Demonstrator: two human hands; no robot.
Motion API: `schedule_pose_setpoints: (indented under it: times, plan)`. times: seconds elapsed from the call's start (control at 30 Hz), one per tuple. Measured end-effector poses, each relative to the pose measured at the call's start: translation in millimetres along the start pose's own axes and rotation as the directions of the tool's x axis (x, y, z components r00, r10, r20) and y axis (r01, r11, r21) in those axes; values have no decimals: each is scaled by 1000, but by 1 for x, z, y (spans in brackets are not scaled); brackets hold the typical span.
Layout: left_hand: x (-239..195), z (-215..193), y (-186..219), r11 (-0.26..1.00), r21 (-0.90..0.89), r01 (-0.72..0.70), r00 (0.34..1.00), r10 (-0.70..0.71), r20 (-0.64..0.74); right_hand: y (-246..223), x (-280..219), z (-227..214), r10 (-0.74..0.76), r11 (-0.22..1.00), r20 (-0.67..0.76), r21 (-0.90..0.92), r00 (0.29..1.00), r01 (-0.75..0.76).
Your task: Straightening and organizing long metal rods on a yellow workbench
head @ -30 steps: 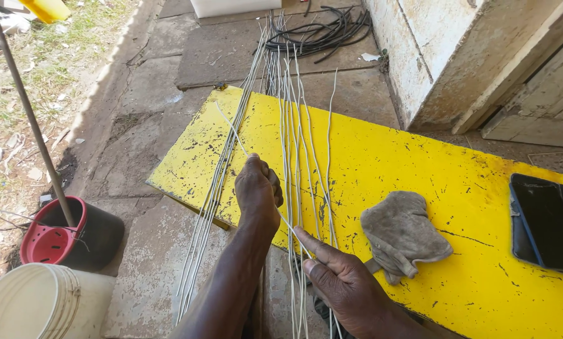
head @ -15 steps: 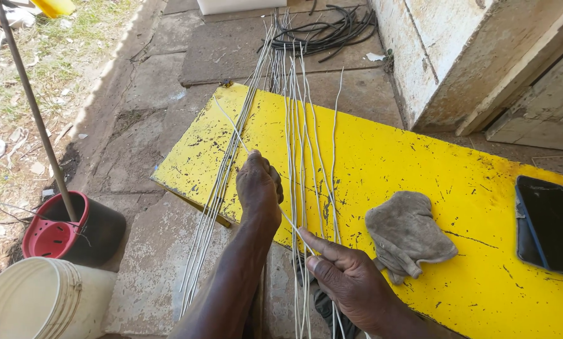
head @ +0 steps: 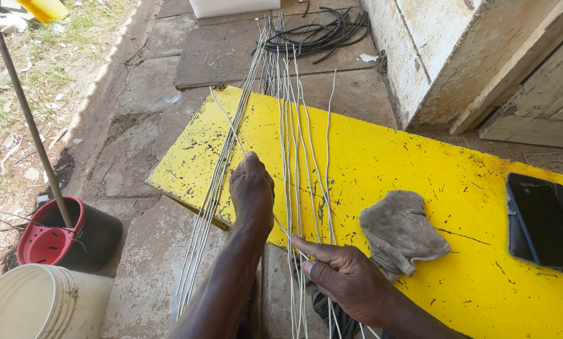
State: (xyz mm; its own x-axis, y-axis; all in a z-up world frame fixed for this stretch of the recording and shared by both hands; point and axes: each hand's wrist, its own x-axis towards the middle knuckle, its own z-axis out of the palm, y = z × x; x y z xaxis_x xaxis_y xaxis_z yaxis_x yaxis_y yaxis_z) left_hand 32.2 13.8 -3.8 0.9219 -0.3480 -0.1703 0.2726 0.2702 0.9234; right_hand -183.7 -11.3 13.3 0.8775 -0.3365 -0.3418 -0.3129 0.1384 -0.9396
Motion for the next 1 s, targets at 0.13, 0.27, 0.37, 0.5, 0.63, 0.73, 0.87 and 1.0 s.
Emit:
schedule_pose_setpoints:
  times: [0.13,0.27,0.37,0.5,0.63,0.73,0.87,1.0]
  plan:
    - [-5,0,8,995,92,-34,999,34,4,0,1,0,-36,983,-62,-180,997,24]
    - [-9,4,23,993,-59,106,994,-106,3,-33,-13,6,76,971,-169,-213,983,-112]
    - [-7,0,20,979,-62,193,981,-191,35,-13,-10,4,23,977,-185,-202,982,-61]
    - [-9,3,18,980,24,200,979,-200,38,-24,-11,1,88,978,-202,-170,976,-123]
    - [-10,10,8,989,-9,147,989,-147,25,-13,-10,0,33,996,-85,84,996,-25]
    - [-15,16,13,990,-110,85,996,-84,20,4,-6,-2,7,934,29,357,1000,-17]
    - [-23,22,23,951,-300,79,995,-58,78,12,-3,1,-15,829,52,559,999,-17]
    - [-17,22,14,924,-369,99,994,-74,82,10,-4,9,-18,826,47,564,999,-12]
